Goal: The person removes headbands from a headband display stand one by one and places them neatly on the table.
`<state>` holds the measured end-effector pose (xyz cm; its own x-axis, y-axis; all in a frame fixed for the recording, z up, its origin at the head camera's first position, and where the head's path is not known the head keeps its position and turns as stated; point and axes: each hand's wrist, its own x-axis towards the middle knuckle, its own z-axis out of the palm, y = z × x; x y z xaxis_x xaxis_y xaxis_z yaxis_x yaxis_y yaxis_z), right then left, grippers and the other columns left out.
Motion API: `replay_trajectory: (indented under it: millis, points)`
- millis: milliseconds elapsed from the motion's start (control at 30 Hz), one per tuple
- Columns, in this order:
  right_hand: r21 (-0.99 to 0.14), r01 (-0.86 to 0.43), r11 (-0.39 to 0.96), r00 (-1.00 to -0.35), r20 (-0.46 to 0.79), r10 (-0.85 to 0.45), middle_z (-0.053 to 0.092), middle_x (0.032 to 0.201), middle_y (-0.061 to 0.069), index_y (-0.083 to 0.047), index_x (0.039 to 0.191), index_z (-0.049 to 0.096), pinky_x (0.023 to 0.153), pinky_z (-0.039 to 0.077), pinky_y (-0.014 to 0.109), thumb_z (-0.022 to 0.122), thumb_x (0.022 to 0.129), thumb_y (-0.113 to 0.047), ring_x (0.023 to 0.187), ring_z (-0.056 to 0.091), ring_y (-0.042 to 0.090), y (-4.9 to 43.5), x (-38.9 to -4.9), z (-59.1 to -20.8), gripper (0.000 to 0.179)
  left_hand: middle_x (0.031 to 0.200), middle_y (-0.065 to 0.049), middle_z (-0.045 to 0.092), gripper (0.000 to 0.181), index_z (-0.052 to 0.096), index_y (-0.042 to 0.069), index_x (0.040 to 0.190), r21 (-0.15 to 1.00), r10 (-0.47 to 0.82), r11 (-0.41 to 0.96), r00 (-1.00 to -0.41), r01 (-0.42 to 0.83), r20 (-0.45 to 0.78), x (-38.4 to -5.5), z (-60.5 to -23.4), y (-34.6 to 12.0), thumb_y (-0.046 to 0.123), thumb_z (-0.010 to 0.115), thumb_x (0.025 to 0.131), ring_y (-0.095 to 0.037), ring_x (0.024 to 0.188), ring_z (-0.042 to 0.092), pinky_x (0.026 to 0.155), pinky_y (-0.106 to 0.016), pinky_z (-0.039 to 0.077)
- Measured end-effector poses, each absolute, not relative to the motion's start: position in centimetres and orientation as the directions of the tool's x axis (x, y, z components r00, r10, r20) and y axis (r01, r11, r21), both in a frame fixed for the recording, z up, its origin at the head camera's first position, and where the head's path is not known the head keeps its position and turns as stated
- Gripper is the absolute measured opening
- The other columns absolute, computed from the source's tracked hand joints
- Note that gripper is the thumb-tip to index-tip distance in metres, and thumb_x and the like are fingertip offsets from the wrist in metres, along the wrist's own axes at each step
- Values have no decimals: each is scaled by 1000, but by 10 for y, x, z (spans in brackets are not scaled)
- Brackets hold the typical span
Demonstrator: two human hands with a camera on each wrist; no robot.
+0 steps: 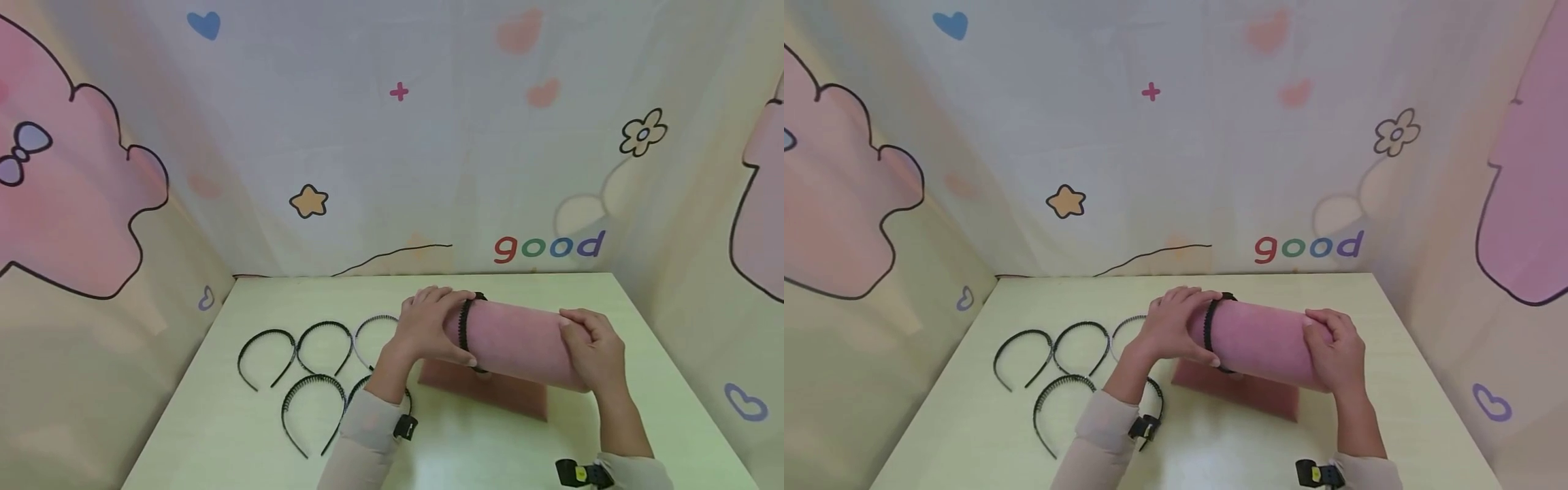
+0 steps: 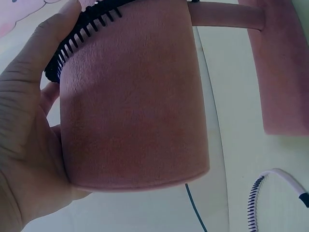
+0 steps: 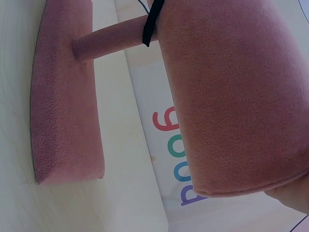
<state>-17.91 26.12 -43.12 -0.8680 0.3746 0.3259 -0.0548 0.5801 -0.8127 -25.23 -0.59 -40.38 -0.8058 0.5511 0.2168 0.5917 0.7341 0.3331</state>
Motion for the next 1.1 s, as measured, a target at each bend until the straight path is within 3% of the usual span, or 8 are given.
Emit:
replay_trajectory:
  millis: [367,567,833,1100]
  points:
    - [-803,-60,593,-866,338,370,55,116,8,-3,112,66,88,36,38,54,93,-26,106,48,20,260,-179,-431,32,131,14,44,93,43,40,132,425,567,678,-794,600,217,-259,-405,-15,59,82,50,-11,125,31,93,-41,31]
    - [-800,-60,597,-860,345,377,56,114,6,-4,111,67,85,34,28,55,92,-25,104,48,14,260,-179,-432,31,129,14,46,91,46,36,131,467,578,641,-783,609,228,-263,-406,-17,55,84,50,-12,124,32,95,-42,30]
    - [-802,-65,593,-863,344,370,55,115,8,-4,112,66,84,34,28,55,93,-25,102,47,9,260,-176,-428,31,129,15,44,90,46,37,129,547,576,609,-795,574,193,-265,-405,-22,51,86,50,-10,125,31,97,-42,32]
    - [-805,-55,591,-870,329,367,54,117,8,-4,113,65,85,35,32,53,93,-27,105,47,14,260,-177,-430,33,126,15,46,89,48,34,126,603,582,539,-777,589,239,-272,-413,-29,52,87,48,-9,122,32,92,-41,37]
